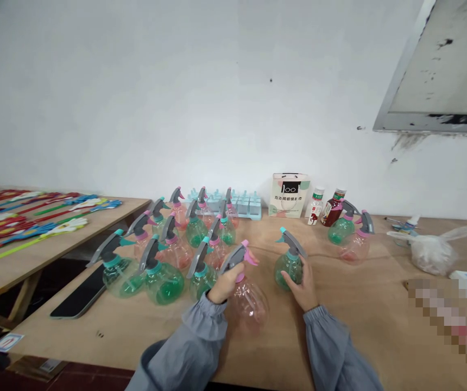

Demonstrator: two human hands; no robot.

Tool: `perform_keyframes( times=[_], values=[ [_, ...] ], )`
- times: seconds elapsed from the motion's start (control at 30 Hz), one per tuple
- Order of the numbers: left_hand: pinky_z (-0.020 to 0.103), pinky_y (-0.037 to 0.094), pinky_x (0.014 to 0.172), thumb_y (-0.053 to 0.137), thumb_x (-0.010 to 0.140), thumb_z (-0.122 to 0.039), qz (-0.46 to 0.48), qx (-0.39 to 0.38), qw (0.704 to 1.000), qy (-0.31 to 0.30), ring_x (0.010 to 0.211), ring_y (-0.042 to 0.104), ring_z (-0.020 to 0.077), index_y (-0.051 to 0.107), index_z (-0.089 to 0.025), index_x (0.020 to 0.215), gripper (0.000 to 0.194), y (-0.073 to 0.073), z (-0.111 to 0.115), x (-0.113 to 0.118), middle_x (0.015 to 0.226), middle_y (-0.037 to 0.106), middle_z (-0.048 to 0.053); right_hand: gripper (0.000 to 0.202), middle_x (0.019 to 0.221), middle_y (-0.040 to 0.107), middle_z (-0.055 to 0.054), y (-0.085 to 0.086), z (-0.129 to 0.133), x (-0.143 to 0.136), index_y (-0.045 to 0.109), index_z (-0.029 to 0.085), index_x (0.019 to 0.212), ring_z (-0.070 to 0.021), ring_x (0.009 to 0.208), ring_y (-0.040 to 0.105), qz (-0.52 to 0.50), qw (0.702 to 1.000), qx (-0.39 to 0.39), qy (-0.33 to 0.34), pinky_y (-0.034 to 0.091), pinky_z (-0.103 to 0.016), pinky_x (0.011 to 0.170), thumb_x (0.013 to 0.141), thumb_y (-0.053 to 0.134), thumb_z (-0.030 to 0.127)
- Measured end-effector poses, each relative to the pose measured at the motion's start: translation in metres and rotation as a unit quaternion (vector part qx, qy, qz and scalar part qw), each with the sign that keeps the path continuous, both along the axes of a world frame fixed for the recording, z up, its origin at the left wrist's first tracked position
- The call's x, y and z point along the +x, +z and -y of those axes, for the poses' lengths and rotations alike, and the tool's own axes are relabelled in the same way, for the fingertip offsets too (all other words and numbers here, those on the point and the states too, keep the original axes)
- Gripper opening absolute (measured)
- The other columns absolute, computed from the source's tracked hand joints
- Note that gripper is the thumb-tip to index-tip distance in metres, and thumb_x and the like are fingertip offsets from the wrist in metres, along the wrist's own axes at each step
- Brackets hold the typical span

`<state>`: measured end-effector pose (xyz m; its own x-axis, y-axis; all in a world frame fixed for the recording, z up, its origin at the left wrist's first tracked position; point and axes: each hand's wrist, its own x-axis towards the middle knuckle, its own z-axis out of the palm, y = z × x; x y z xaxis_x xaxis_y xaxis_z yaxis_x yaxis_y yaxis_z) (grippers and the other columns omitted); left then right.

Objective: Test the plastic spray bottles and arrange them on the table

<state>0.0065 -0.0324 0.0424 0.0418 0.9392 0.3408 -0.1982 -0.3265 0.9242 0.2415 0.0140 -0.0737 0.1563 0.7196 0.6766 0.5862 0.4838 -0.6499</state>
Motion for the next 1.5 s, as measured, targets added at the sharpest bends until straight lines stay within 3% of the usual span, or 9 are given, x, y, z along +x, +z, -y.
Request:
perform_keyframes(
  times=[0.1, 0.2, 0.4, 0.6, 0.7, 0.93, 1.1, 1.33, 1.5],
  values=[
    [0.035, 0.048, 0.087, 0.052, 0.071, -0.015, -0.166, 0.140, 0.973, 0.078, 0.087, 0.062, 0.0191, 0.064, -0.019, 0.088, 0.022, -0.005, -0.003, 0.004, 0.089, 0.067, 0.005, 0.067, 0.124, 0.056, -0.015, -0.001, -0.001, 0.000, 0.046, 0.018, 0.131, -0.0303, 0.117, 0.054, -0.005, 1.000, 0.002, -0.003, 0.043, -0.053, 0.102, 0.079, 0.065, 0.056],
    [0.038, 0.049, 0.086, 0.056, 0.079, -0.021, -0.264, 0.185, 0.927, 0.190, 0.089, 0.061, 0.0215, 0.062, -0.020, 0.091, 0.013, -0.011, -0.009, 0.009, 0.086, 0.066, 0.005, 0.069, 0.124, 0.057, -0.016, -0.001, -0.001, 0.001, 0.046, 0.018, 0.131, -0.0309, 0.117, 0.055, -0.007, 1.000, 0.004, -0.005, 0.043, -0.053, 0.101, 0.078, 0.066, 0.057],
    [0.047, 0.041, 0.101, 0.073, 0.073, -0.038, -0.285, 0.245, 0.862, 0.340, 0.116, 0.057, 0.0278, 0.050, -0.022, 0.128, 0.061, -0.023, -0.018, 0.015, 0.122, 0.063, 0.011, 0.070, 0.129, 0.054, -0.016, 0.000, -0.001, 0.001, 0.046, 0.019, 0.132, -0.0321, 0.123, 0.051, -0.025, 1.000, -0.013, 0.009, 0.039, -0.056, 0.106, 0.077, 0.067, 0.056],
    [0.046, 0.044, 0.095, 0.074, 0.071, -0.042, -0.239, 0.305, 0.813, 0.435, 0.108, 0.059, 0.0275, 0.047, -0.018, 0.123, 0.064, -0.042, -0.036, 0.018, 0.114, 0.061, 0.013, 0.070, 0.128, 0.055, -0.016, 0.003, 0.002, -0.001, 0.047, 0.019, 0.131, -0.0320, 0.123, 0.051, -0.034, 0.999, -0.023, 0.016, 0.039, -0.056, 0.106, 0.076, 0.068, 0.056],
    [0.050, 0.041, 0.101, 0.074, 0.070, -0.042, -0.248, 0.283, 0.817, 0.438, 0.119, 0.054, 0.0305, 0.039, -0.016, 0.130, 0.074, -0.055, -0.032, 0.022, 0.122, 0.055, 0.017, 0.071, 0.128, 0.055, -0.016, 0.004, 0.003, -0.002, 0.046, 0.019, 0.131, -0.0319, 0.123, 0.051, -0.038, 0.999, -0.027, 0.023, 0.040, -0.055, 0.106, 0.076, 0.068, 0.057],
    [0.052, 0.032, 0.111, 0.065, 0.071, -0.027, -0.317, 0.044, 0.881, 0.348, 0.139, 0.037, 0.0344, 0.022, -0.017, 0.145, 0.086, -0.096, 0.000, 0.040, 0.145, 0.041, 0.020, 0.069, 0.123, 0.057, -0.015, 0.008, 0.005, -0.004, 0.047, 0.019, 0.130, -0.0311, 0.118, 0.053, -0.022, 1.000, -0.009, 0.017, 0.041, -0.054, 0.103, 0.076, 0.066, 0.058],
    [0.052, 0.033, 0.110, 0.062, 0.080, -0.034, -0.370, 0.017, 0.872, 0.320, 0.140, 0.035, 0.0361, 0.022, -0.015, 0.149, 0.082, -0.082, -0.047, 0.043, 0.148, 0.036, 0.024, 0.069, 0.121, 0.057, -0.014, 0.009, 0.007, -0.005, 0.047, 0.020, 0.130, -0.0302, 0.116, 0.054, -0.018, 1.000, -0.010, 0.011, 0.042, -0.053, 0.102, 0.077, 0.065, 0.059],
    [0.053, 0.037, 0.105, 0.068, 0.079, -0.031, -0.395, -0.041, 0.837, 0.376, 0.135, 0.039, 0.0390, 0.023, -0.015, 0.151, 0.087, -0.058, -0.138, 0.059, 0.147, 0.034, 0.026, 0.065, 0.120, 0.057, -0.013, 0.004, 0.008, -0.009, 0.046, 0.020, 0.129, -0.0296, 0.115, 0.055, -0.010, 1.000, -0.011, 0.010, 0.044, -0.051, 0.101, 0.078, 0.064, 0.057],
    [0.049, 0.037, 0.106, 0.069, 0.080, -0.029, -0.398, -0.060, 0.827, 0.393, 0.132, 0.041, 0.0370, 0.024, -0.012, 0.151, 0.086, -0.050, -0.179, 0.061, 0.146, 0.037, 0.026, 0.062, 0.119, 0.057, -0.013, 0.000, 0.007, -0.016, 0.046, 0.019, 0.127, -0.0296, 0.113, 0.056, -0.006, 1.000, -0.011, 0.011, 0.046, -0.051, 0.099, 0.080, 0.062, 0.056]
  ],
)
